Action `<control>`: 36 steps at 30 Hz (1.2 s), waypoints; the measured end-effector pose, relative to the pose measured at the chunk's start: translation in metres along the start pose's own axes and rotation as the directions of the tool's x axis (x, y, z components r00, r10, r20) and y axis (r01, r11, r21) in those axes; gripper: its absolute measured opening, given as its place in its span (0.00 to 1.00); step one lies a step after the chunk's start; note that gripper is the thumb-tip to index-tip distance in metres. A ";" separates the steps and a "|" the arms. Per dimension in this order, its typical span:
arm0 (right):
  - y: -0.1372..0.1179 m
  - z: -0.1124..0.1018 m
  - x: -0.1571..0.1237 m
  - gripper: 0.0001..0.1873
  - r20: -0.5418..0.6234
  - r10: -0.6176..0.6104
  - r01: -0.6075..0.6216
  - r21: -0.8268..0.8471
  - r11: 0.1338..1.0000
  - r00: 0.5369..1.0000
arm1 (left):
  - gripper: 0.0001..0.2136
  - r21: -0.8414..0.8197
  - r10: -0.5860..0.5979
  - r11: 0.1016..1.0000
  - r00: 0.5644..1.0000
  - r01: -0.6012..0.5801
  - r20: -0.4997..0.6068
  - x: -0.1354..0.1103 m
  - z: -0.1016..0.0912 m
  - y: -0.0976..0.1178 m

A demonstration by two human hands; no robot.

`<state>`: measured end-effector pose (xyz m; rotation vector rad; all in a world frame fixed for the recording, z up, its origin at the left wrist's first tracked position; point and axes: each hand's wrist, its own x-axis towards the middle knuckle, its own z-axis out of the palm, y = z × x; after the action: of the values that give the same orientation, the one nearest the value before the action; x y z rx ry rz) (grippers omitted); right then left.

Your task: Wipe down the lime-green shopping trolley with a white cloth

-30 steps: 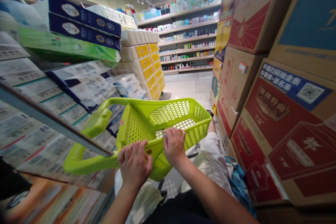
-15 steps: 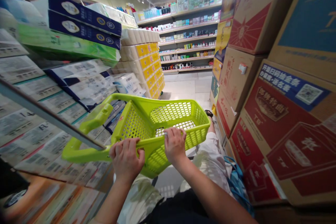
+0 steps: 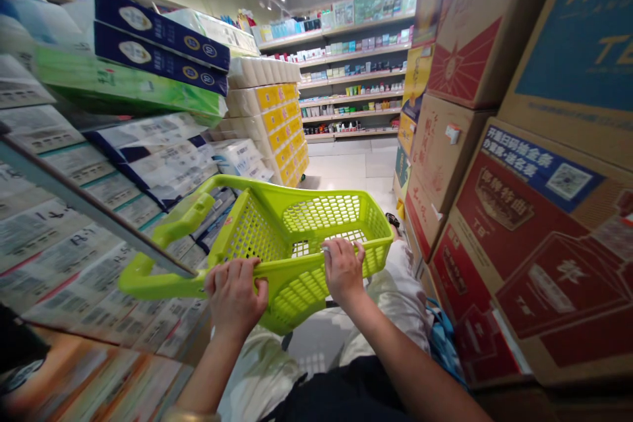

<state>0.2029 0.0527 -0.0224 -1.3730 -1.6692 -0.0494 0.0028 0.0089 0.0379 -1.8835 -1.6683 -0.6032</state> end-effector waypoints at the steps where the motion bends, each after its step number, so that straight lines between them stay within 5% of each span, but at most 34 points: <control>1: -0.005 0.002 0.000 0.10 -0.001 0.006 -0.006 0.007 1.000 1.000 | 0.13 0.003 -0.006 1.000 1.000 0.006 -0.004 0.001 0.001 0.001; 7: -0.053 0.019 0.000 0.10 0.075 -0.107 0.096 0.139 0.986 0.991 | 0.14 0.024 0.003 1.000 0.999 -0.002 -0.036 0.001 0.007 0.003; 15: -0.013 0.003 0.000 0.09 0.029 -0.008 0.007 0.033 0.999 1.000 | 0.13 0.042 -0.024 0.999 0.999 0.025 -0.022 0.000 0.000 -0.005; 18: -0.026 0.010 -0.001 0.09 0.043 -0.016 0.014 0.053 0.998 0.999 | 0.12 0.043 -0.052 0.998 0.999 0.052 0.012 0.001 -0.003 0.008; 24: -0.047 0.022 -0.002 0.09 0.073 -0.089 0.079 0.130 0.988 0.993 | 0.25 -0.126 0.076 0.990 0.993 -0.064 0.094 -0.004 0.009 0.042; 30: -0.012 0.004 -0.002 0.09 0.038 -0.023 0.023 -0.001 1.000 0.999 | 0.25 -0.148 0.097 0.986 0.978 -0.070 0.184 -0.006 0.018 0.041; 36: -0.037 0.019 -0.002 0.09 0.044 -0.063 0.060 0.074 0.995 0.997 | 0.26 -0.110 0.072 0.992 0.981 -0.053 0.179 -0.008 0.019 0.044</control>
<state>0.1620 0.0476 -0.0157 -1.2772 -1.7356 0.0077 0.0453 0.0123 0.0137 -2.1147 -1.7125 -0.5142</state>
